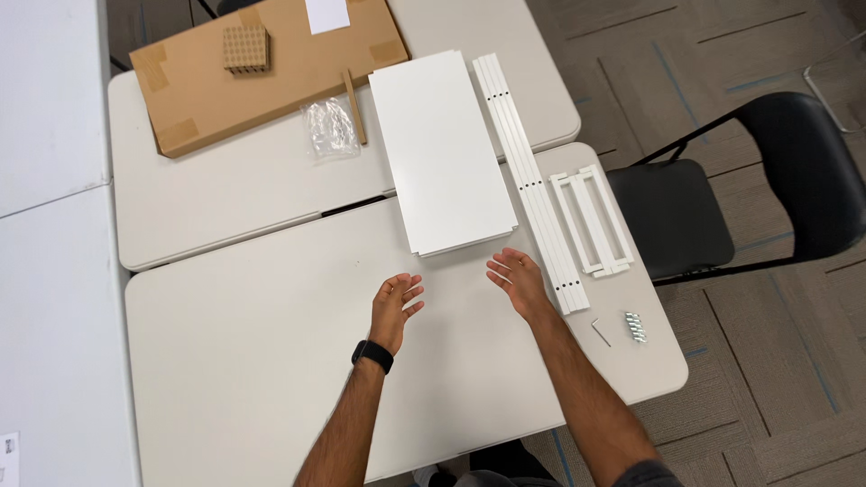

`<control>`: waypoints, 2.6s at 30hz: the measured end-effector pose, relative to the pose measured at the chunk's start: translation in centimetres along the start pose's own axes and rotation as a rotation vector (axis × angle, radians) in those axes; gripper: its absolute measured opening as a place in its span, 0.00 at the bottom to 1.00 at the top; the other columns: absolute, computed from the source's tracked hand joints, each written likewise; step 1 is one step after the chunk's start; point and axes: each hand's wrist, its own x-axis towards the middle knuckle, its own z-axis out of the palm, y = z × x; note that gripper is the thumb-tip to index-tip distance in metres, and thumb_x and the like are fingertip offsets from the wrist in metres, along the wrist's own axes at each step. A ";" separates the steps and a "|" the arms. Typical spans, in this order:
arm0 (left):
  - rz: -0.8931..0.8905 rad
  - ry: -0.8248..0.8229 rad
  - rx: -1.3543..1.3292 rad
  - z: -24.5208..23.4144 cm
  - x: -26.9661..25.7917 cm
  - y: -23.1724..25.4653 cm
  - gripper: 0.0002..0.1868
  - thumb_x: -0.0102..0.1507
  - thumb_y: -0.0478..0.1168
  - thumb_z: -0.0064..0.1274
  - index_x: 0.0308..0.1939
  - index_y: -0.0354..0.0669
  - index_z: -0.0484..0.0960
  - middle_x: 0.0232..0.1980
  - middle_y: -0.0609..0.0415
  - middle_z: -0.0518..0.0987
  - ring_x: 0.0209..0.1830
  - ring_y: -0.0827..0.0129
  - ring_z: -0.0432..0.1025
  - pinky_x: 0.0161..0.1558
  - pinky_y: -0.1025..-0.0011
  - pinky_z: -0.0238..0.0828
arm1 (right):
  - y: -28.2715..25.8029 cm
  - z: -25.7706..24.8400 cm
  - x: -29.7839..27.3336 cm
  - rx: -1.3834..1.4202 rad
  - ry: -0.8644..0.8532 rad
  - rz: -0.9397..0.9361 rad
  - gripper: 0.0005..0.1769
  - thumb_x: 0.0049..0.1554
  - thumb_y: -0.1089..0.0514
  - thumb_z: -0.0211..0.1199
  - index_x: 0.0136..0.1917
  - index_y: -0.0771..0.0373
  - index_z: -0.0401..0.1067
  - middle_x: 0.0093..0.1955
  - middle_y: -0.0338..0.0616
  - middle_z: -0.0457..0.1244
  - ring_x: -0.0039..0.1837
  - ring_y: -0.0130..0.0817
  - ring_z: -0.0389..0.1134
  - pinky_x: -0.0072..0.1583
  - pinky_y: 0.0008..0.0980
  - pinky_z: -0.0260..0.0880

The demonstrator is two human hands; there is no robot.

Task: The person assembles a white shelving unit by connecting vertical and horizontal panels with screws and an Allen key. They align the pieces, insert screws, and tighten them to form a rectangular frame.

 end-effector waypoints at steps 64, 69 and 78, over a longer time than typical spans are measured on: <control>0.998 0.273 1.411 -21.4 -12.7 20.6 0.41 0.67 0.52 0.66 0.82 0.60 0.64 0.82 0.56 0.64 0.87 0.58 0.52 0.82 0.27 0.17 | 1.6 17.1 -16.9 -0.270 -0.403 -0.409 0.11 0.55 0.62 0.80 0.51 0.61 0.83 0.45 0.53 0.75 0.47 0.47 0.79 0.53 0.50 0.83; 0.848 0.068 1.552 -25.7 -10.9 20.9 0.30 0.61 0.59 0.70 0.62 0.55 0.81 0.54 0.58 0.84 0.65 0.60 0.77 0.76 0.48 0.62 | 0.1 20.3 -23.6 -0.431 -0.507 -0.426 0.08 0.54 0.62 0.81 0.43 0.63 0.83 0.37 0.50 0.74 0.42 0.42 0.79 0.46 0.42 0.80; 0.798 0.130 1.469 -26.4 -11.5 16.5 0.15 0.67 0.61 0.62 0.47 0.60 0.81 0.44 0.68 0.81 0.55 0.67 0.79 0.63 0.58 0.71 | 3.0 14.1 -9.9 -0.692 -0.546 -0.589 0.12 0.54 0.57 0.85 0.44 0.62 0.83 0.41 0.43 0.74 0.49 0.29 0.72 0.53 0.37 0.76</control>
